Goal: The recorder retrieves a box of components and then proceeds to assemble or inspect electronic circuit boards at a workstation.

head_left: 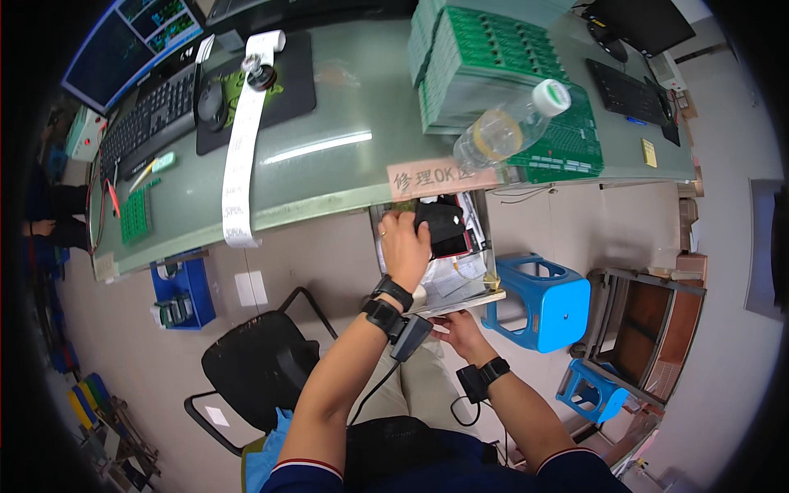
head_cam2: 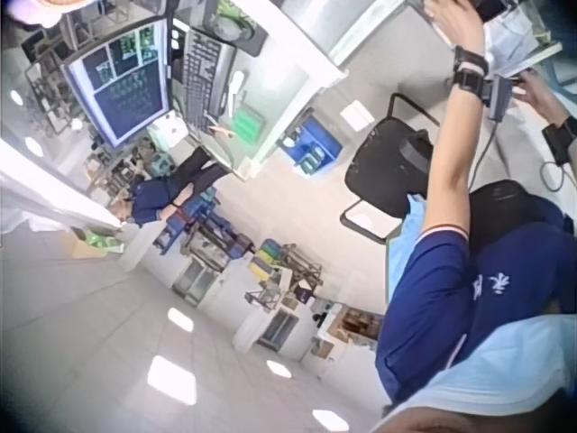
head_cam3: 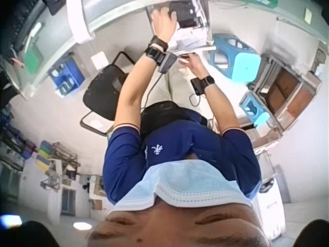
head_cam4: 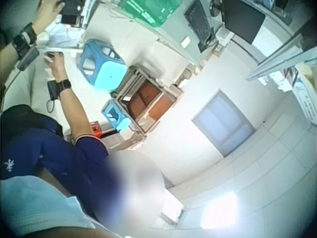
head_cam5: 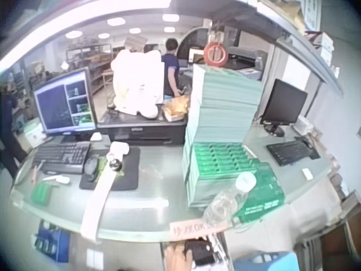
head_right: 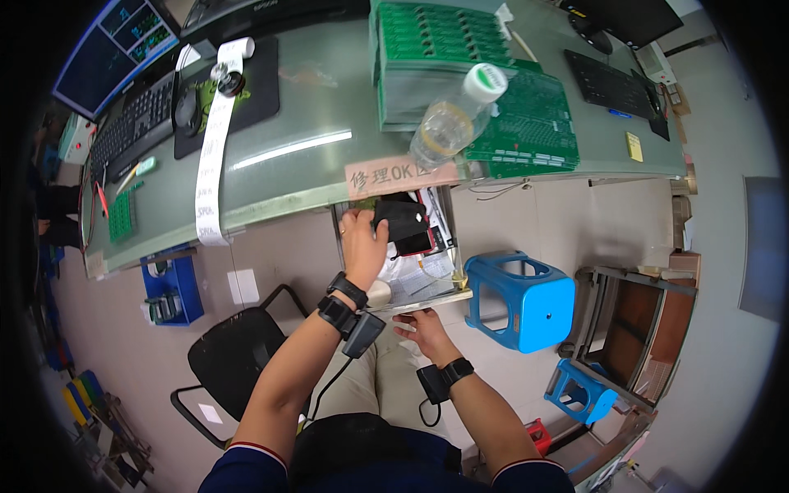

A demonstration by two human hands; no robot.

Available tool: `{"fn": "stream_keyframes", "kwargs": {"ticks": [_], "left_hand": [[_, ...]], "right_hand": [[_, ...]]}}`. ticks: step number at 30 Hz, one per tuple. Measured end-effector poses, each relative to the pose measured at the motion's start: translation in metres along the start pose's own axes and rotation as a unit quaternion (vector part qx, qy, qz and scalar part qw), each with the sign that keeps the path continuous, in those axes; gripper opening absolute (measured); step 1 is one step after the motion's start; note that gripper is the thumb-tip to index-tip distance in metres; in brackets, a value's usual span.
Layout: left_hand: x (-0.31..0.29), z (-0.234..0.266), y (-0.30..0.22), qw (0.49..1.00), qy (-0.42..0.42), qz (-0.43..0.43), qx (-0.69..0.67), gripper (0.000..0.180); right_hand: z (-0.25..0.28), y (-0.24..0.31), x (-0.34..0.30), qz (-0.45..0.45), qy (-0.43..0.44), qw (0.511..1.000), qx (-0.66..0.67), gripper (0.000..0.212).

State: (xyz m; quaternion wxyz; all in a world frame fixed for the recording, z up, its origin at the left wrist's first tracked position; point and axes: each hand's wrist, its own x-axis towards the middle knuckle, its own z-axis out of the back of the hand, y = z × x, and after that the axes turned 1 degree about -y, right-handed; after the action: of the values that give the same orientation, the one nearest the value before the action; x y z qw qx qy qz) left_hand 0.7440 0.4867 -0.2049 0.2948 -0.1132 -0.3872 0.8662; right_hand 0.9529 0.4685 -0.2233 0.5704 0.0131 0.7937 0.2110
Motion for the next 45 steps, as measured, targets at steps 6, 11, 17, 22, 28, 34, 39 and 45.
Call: {"fn": "stream_keyframes", "kwargs": {"ticks": [6,11,17,22,28,34,39,45], "left_hand": [[-0.017,-0.014,0.009,1.000,0.007,-0.003,-0.009,0.028],[-0.030,-0.016,0.007,0.998,0.026,-0.001,-0.049,0.028],[-0.031,-0.011,0.004,0.997,0.043,0.011,-0.056,0.028],[-0.027,-0.014,0.013,0.999,-0.012,0.000,-0.047,0.024],[0.002,-0.001,0.022,0.759,0.014,0.462,-0.458,0.015],[0.024,0.016,0.017,0.690,-0.026,0.482,-0.540,0.013],[0.004,0.082,0.025,0.734,0.147,0.423,-0.510,0.028],[-0.034,0.149,0.031,0.782,0.245,0.368,-0.439,0.026]], "right_hand": [[-0.002,-0.002,0.003,-0.009,0.018,0.999,-0.040,0.021],[-0.001,-0.009,0.007,0.011,0.040,0.999,-0.029,0.023],[-0.005,-0.011,0.008,0.018,0.037,0.999,-0.028,0.023],[-0.002,-0.011,0.008,0.017,0.046,0.999,-0.019,0.021],[-0.009,-0.007,-0.001,0.007,0.028,1.000,-0.004,0.020],[-0.015,-0.009,0.000,0.008,0.050,0.999,0.003,0.020],[-0.007,-0.003,0.001,-0.004,0.036,0.999,0.001,0.021],[-0.017,-0.002,0.002,0.005,0.038,0.999,0.010,0.020]]}}
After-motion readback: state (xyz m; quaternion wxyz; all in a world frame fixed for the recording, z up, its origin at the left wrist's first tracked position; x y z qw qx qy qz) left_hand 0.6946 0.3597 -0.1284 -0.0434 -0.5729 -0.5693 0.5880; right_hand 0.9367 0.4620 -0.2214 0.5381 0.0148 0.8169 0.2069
